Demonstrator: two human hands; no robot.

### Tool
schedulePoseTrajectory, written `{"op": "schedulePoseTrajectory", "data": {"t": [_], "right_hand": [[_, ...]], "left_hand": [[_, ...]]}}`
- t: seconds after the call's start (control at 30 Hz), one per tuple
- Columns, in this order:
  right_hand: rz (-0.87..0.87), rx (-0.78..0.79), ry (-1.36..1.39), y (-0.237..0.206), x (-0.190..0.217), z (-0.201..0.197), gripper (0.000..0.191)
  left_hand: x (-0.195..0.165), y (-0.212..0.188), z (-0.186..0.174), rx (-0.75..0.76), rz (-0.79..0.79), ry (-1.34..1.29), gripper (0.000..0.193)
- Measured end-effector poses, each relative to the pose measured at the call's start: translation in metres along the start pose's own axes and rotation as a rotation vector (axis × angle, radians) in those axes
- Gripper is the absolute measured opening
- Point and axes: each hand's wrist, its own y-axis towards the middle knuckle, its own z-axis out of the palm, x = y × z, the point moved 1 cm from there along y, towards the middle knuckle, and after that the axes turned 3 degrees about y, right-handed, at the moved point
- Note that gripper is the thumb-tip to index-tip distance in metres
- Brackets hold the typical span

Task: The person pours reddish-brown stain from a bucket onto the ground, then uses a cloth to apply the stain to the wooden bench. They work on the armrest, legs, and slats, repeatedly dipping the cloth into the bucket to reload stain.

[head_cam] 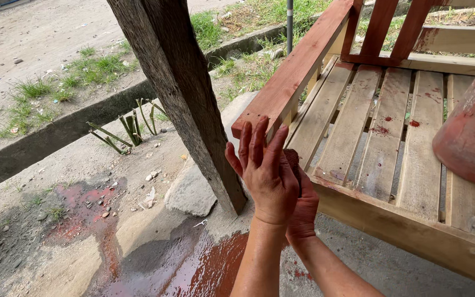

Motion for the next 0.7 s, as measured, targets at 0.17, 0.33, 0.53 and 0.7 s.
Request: {"op": "schedulePoseTrajectory", "data": {"t": [0.17,0.33,0.53,0.7], "right_hand": [[-0.124,-0.063,-0.458,-0.023,-0.055,-0.026,0.045],[0.191,-0.033,-0.362,-0.059,-0.109,-0.064,0.039],[0.337,-0.061,-0.421,-0.061,-0.103,-0.071,0.04],[0.092,-0.1,-0.255,-0.064,-0.097,-0.05,0.045]], "left_hand": [[0.001,0.047,0.018,0.264,0.171,0.052,0.049],[-0.004,0.027,0.042,0.406,0.283,-0.19,0.053],[0.03,-0.004,0.04,0.625,-0.054,-0.555,0.053],[0.057,-0.019,0.027,0.805,-0.367,-0.724,0.057]]}}
